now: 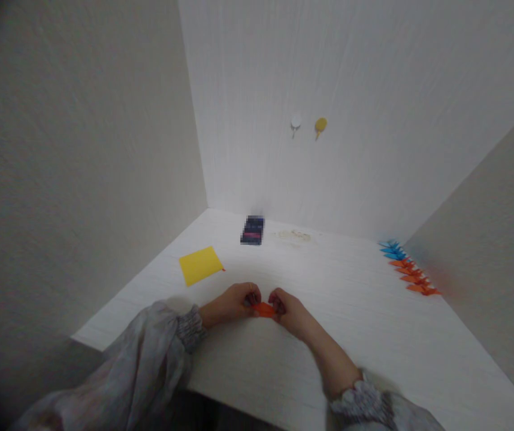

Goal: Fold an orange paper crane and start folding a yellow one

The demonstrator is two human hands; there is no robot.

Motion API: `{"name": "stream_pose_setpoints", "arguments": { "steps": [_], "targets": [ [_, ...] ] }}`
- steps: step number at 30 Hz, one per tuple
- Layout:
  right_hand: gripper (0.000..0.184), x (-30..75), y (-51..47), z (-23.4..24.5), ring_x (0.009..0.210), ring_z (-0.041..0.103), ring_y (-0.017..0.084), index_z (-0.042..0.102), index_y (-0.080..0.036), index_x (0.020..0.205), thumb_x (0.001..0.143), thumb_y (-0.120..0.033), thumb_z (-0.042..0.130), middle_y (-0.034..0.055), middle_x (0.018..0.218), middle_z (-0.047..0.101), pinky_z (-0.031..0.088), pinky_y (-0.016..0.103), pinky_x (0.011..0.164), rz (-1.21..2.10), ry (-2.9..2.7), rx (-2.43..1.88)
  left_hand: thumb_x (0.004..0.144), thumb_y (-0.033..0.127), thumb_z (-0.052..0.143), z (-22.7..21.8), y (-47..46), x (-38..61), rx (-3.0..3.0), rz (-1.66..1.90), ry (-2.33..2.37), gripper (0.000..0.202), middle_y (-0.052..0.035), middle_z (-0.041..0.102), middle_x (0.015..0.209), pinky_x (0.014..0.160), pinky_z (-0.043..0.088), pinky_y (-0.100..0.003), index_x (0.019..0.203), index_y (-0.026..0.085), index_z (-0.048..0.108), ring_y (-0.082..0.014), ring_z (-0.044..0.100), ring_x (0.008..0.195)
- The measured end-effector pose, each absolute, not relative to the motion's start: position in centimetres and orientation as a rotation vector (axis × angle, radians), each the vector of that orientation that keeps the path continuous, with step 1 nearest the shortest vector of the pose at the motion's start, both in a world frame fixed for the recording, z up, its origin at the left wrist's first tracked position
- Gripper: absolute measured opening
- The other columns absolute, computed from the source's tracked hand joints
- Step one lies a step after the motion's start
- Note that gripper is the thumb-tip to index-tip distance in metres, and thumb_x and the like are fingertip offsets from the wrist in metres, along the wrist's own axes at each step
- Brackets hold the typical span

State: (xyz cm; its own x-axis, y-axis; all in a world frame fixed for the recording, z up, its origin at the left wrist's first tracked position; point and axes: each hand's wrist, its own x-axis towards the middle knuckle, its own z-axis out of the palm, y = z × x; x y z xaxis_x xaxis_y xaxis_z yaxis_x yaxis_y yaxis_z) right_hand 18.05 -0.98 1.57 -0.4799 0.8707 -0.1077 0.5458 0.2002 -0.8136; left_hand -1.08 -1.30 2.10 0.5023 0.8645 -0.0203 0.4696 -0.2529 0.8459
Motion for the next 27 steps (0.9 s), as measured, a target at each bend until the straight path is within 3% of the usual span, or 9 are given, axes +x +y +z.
{"name": "stream_pose_setpoints", "arguments": {
  "steps": [4,7,10,16,20,27],
  "targets": [
    [0.031,18.9,-0.9,1.5,0.057,0.045,0.01,0.051,-0.019,0.085,0.057,-0.006,0.053,-0.0036,0.065,0.05,0.034,0.02,0.05,1.404,-2.008,-1.188,0.061,0.018,0.061,2.0,-1.2,-1.1,1.905,0.606,1.081,0.021,-0.0014,0.057,0.076,0.061,0.041,-0.022,0.08,0.015,0.055,-0.0117,0.052,0.068],
    [0.022,19.2,-0.8,1.3,0.057,0.048,0.01,0.052,-0.018,0.085,0.063,-0.016,0.055,-0.0024,0.066,0.052,0.036,0.021,0.052,1.458,-1.86,-1.156,0.061,0.015,0.06,2.1,-1.3,-1.2,1.922,0.616,1.06,0.021,-0.0012,0.057,0.078,0.064,0.041,-0.022,0.081,0.015,0.055,-0.0119,0.052,0.07],
    [0.012,18.7,-0.9,1.0,0.056,0.047,0.011,0.053,-0.017,0.079,0.071,-0.025,0.049,-0.0011,0.064,0.052,0.036,0.023,0.051,1.237,-1.833,-1.243,0.062,0.014,0.059,2.3,-1.4,-1.2,1.924,0.607,1.043,0.02,-0.001,0.057,0.078,0.066,0.041,-0.022,0.082,0.015,0.055,-0.0118,0.052,0.071],
    [0.019,17.2,-1.7,0.8,0.065,0.049,0.014,0.059,-0.018,0.088,0.074,-0.029,0.052,0.0048,0.081,0.054,0.039,0.026,0.059,0.676,-2.193,-1.286,0.065,0.026,0.061,2.1,-1.3,-1.2,1.935,0.629,1.034,0.019,-0.0008,0.057,0.076,0.064,0.041,-0.022,0.08,0.015,0.056,-0.0117,0.052,0.069],
    [0.017,17.0,-1.8,0.9,0.07,0.051,0.015,0.061,-0.021,0.089,0.076,-0.026,0.051,0.0042,0.081,0.053,0.038,0.026,0.063,0.612,-2.288,-1.291,0.063,0.031,0.064,1.8,-0.9,-1.3,1.902,0.605,1.043,0.026,-0.001,0.059,0.074,0.061,0.042,-0.022,0.081,0.015,0.055,-0.012,0.053,0.066],
    [0.012,17.3,-1.7,0.7,0.071,0.05,0.015,0.058,-0.02,0.083,0.071,-0.02,0.055,0.0022,0.077,0.054,0.036,0.026,0.064,0.587,-2.299,-1.32,0.062,0.017,0.062,2.2,-0.8,-1.7,1.868,0.565,0.946,0.022,-0.0016,0.06,0.079,0.069,0.044,-0.023,0.083,0.014,0.056,-0.0124,0.056,0.073]
  ]
}}
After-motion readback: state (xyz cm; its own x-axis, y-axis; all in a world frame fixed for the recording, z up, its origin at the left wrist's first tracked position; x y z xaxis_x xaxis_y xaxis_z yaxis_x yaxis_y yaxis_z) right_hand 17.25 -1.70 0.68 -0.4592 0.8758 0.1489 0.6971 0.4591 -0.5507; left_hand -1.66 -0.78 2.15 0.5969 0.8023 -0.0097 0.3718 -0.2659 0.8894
